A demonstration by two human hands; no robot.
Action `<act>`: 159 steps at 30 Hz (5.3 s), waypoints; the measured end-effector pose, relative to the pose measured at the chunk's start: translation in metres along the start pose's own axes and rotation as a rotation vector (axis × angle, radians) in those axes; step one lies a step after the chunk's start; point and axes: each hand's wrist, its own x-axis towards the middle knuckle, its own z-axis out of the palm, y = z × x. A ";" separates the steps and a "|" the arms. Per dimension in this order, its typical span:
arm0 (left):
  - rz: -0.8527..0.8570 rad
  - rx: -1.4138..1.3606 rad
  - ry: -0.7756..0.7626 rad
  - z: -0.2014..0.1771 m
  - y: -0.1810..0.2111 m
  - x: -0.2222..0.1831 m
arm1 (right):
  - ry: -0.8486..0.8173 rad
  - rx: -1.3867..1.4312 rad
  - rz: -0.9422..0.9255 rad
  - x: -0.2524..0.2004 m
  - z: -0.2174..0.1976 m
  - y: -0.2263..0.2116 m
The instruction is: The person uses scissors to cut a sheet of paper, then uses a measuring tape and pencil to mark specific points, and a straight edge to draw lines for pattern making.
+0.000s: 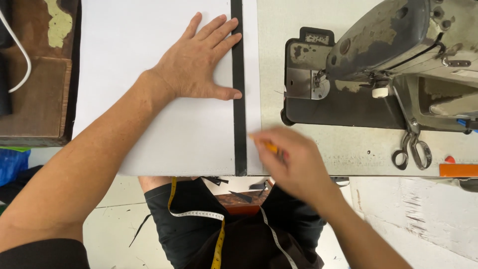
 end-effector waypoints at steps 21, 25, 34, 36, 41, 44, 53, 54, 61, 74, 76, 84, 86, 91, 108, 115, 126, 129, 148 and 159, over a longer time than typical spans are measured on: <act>0.028 -0.030 0.089 -0.009 -0.011 -0.026 | 0.193 -0.361 -0.222 -0.053 0.037 0.019; -0.008 -0.050 0.034 -0.011 -0.009 -0.025 | 0.217 -0.318 -0.121 -0.056 0.047 0.013; -0.027 -0.009 0.001 -0.009 -0.011 -0.024 | 0.291 -0.383 -0.045 -0.051 0.061 0.004; -0.020 -0.007 0.016 -0.009 -0.011 -0.024 | 0.303 -0.405 -0.048 -0.050 0.064 0.005; -0.033 -0.005 0.015 -0.007 -0.008 -0.024 | 0.317 -0.439 -0.062 -0.054 0.065 0.003; -0.067 0.054 -0.042 -0.014 -0.010 -0.019 | 0.328 -0.434 -0.069 -0.050 0.065 0.003; -0.089 0.049 -0.067 -0.012 -0.007 -0.020 | 0.353 -0.441 -0.061 -0.052 0.069 0.009; -0.091 0.055 -0.068 -0.012 -0.007 -0.019 | 0.360 -0.442 -0.066 -0.052 0.069 0.009; -0.086 0.060 -0.078 -0.013 -0.006 -0.019 | 0.358 -0.454 -0.074 -0.052 0.069 0.009; -0.055 0.099 -0.055 -0.002 -0.009 -0.022 | 0.342 -0.468 -0.082 -0.053 0.067 0.007; -0.048 0.059 -0.030 -0.011 -0.008 -0.021 | 0.342 -0.455 -0.089 -0.050 0.068 0.007; -0.082 0.045 -0.104 -0.016 -0.004 -0.019 | 0.327 -0.453 -0.066 -0.052 0.067 0.007; -0.087 0.060 -0.114 -0.018 -0.004 -0.018 | 0.339 -0.457 -0.078 -0.051 0.066 0.007; -0.077 0.048 -0.075 -0.016 -0.005 -0.020 | 0.336 -0.331 -0.046 -0.051 0.060 0.007; -0.148 0.133 -0.133 -0.013 -0.006 -0.016 | 0.450 0.243 0.286 0.222 0.022 0.101; -0.075 0.159 -0.075 -0.003 -0.012 -0.018 | 0.341 0.126 0.370 0.230 0.021 0.102; -0.055 0.144 -0.063 -0.001 -0.014 -0.019 | 0.087 -0.162 -0.117 0.108 0.018 0.042; -0.048 0.150 -0.039 -0.002 -0.015 -0.019 | 0.020 -0.167 -0.164 0.054 0.018 0.014; -0.054 0.236 0.109 0.004 0.161 -0.111 | 0.171 -0.520 -0.012 -0.022 0.005 0.018; -0.199 0.152 -0.037 -0.018 0.000 0.003 | -0.104 -0.539 0.034 -0.037 0.006 0.023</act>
